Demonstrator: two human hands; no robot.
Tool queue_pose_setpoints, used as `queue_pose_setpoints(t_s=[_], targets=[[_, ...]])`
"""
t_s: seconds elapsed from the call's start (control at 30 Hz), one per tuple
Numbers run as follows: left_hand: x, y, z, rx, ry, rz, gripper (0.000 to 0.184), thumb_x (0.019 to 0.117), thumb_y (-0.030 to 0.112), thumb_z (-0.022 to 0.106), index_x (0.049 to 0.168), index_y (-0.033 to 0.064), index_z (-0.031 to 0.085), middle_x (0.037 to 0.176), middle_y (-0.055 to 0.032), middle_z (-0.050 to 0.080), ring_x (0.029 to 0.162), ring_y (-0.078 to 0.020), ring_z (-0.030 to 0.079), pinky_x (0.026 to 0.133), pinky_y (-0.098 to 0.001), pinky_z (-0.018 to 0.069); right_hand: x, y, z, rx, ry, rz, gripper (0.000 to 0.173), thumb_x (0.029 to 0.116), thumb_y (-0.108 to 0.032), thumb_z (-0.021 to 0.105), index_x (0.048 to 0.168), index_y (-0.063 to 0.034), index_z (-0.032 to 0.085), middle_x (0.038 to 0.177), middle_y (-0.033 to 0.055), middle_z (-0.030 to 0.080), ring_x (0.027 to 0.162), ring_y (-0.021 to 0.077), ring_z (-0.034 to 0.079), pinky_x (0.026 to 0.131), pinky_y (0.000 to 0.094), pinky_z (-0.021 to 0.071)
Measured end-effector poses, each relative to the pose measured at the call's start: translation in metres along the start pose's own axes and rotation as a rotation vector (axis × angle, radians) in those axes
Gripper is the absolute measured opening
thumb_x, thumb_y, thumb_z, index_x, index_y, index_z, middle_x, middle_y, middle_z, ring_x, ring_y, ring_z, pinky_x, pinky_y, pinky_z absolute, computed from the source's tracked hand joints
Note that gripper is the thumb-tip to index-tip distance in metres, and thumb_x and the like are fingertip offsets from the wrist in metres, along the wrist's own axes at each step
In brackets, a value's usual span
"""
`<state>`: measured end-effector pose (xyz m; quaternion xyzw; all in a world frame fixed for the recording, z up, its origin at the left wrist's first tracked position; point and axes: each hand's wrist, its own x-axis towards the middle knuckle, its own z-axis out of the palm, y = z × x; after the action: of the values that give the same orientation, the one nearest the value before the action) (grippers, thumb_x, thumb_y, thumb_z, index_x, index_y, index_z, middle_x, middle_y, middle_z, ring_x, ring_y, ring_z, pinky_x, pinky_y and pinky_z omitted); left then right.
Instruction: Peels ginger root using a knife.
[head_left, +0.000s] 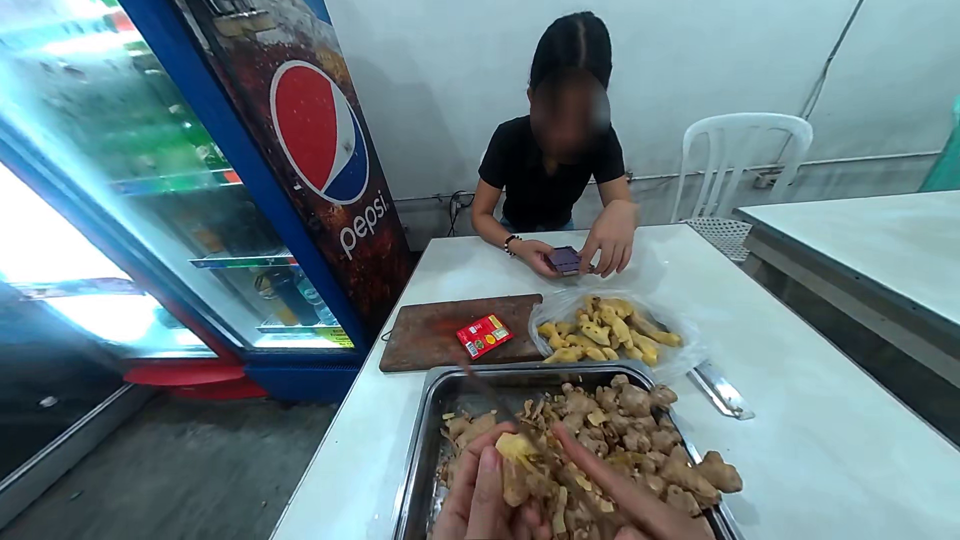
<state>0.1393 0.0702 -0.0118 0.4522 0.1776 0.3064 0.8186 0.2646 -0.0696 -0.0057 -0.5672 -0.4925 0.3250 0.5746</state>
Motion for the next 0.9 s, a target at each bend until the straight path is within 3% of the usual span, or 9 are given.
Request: queue_pose_setpoints(t_s=[0.03,0.07,0.1,0.13,0.2,0.3,0.53,0.7,0.9], targets=[[0.002,0.000,-0.001,-0.017,0.001,-0.031,0.033,0.1118,0.018,0.025,0.130,0.0049,0.048,0.093,-0.0005,0.067,0.072,-0.0063,0.065,0.073,-0.0241,0.0584,0.000,0.000,0.001,-0.014,0.057,0.020,0.060,0.1104,-0.041,0.039,0.157,-0.0029,0.038,0.101,0.0038,0.064,0.056,0.0018,0.045,0.050,0.0225,0.0421],[0.004,0.000,-0.004,-0.028,0.006,-0.062,0.034,0.1121,0.021,0.023,0.130,0.0056,0.047,0.090,-0.0002,0.065,0.069,-0.0058,0.063,0.070,-0.0228,0.0575,0.000,0.000,0.000,-0.043,0.091,0.045,0.056,0.1106,-0.039,0.039,0.154,-0.0029,0.043,0.086,0.0017,0.061,0.053,0.0035,0.044,0.047,0.0238,0.0408],[0.005,0.001,-0.005,-0.044,0.022,-0.095,0.035,0.1122,0.022,0.023,0.129,0.0063,0.048,0.087,-0.0001,0.064,0.067,-0.0055,0.062,0.068,-0.0217,0.0563,0.000,0.001,-0.001,-0.077,0.105,0.056,0.055,0.1103,-0.038,0.041,0.153,-0.0044,0.045,0.091,0.0029,0.063,0.055,0.0039,0.046,0.048,0.0244,0.0419],[0.006,0.002,-0.006,-0.064,0.046,-0.130,0.035,0.1123,0.023,0.022,0.125,0.0074,0.050,0.085,0.0001,0.064,0.065,-0.0053,0.061,0.067,-0.0207,0.0556,0.000,0.002,-0.002,-0.123,0.098,0.048,0.055,0.1095,-0.038,0.044,0.154,-0.0063,0.044,0.114,0.0060,0.067,0.064,0.0028,0.052,0.056,0.0242,0.0470],[0.005,0.001,-0.008,-0.106,0.068,-0.156,0.036,0.1121,0.023,0.023,0.117,0.0082,0.056,0.086,0.0002,0.069,0.069,-0.0047,0.066,0.069,-0.0202,0.0573,0.000,0.002,-0.003,-0.213,0.012,-0.005,0.063,0.1077,-0.038,0.049,0.160,-0.0079,0.033,0.155,0.0116,0.049,0.109,0.0094,0.066,0.093,0.0331,0.0545],[0.009,0.000,-0.013,-0.175,-0.010,-0.195,0.038,0.1112,0.032,0.034,0.115,0.0088,0.064,0.101,-0.0024,0.073,0.091,-0.0090,0.071,0.081,-0.0265,0.0599,0.003,0.004,0.003,-0.301,-0.063,-0.065,0.077,0.1028,-0.045,0.057,0.162,-0.0053,0.029,0.158,0.0170,0.044,0.125,0.0235,0.063,0.103,0.0471,0.0519],[0.017,-0.009,-0.010,-0.049,0.046,-0.107,0.045,0.1119,0.030,0.029,0.102,0.0076,0.067,0.088,-0.0009,0.072,0.082,-0.0074,0.070,0.077,-0.0253,0.0590,-0.001,0.002,0.012,-0.527,-0.037,-0.078,0.063,0.1012,-0.046,0.060,0.156,-0.0159,0.047,0.125,0.0143,0.071,0.097,0.0274,0.074,0.080,0.0528,0.0581],[0.016,-0.016,-0.011,0.001,0.067,-0.013,0.041,0.1115,0.027,0.034,0.096,0.0091,0.068,0.083,0.0016,0.070,0.077,-0.0045,0.068,0.072,-0.0218,0.0582,-0.004,0.006,0.013,-0.617,0.009,-0.095,0.060,0.1002,-0.053,0.058,0.152,-0.0235,0.052,0.100,0.0132,0.076,0.076,0.0270,0.071,0.063,0.0506,0.0556],[0.016,-0.018,-0.012,-0.067,0.125,-0.070,0.041,0.1121,0.027,0.031,0.095,0.0092,0.064,0.082,0.0001,0.071,0.078,-0.0066,0.070,0.075,-0.0233,0.0588,-0.004,0.010,0.018,-0.507,0.052,-0.120,0.052,0.1002,-0.044,0.063,0.146,-0.0197,0.060,0.119,0.0108,0.075,0.089,0.0230,0.074,0.075,0.0472,0.0596]])
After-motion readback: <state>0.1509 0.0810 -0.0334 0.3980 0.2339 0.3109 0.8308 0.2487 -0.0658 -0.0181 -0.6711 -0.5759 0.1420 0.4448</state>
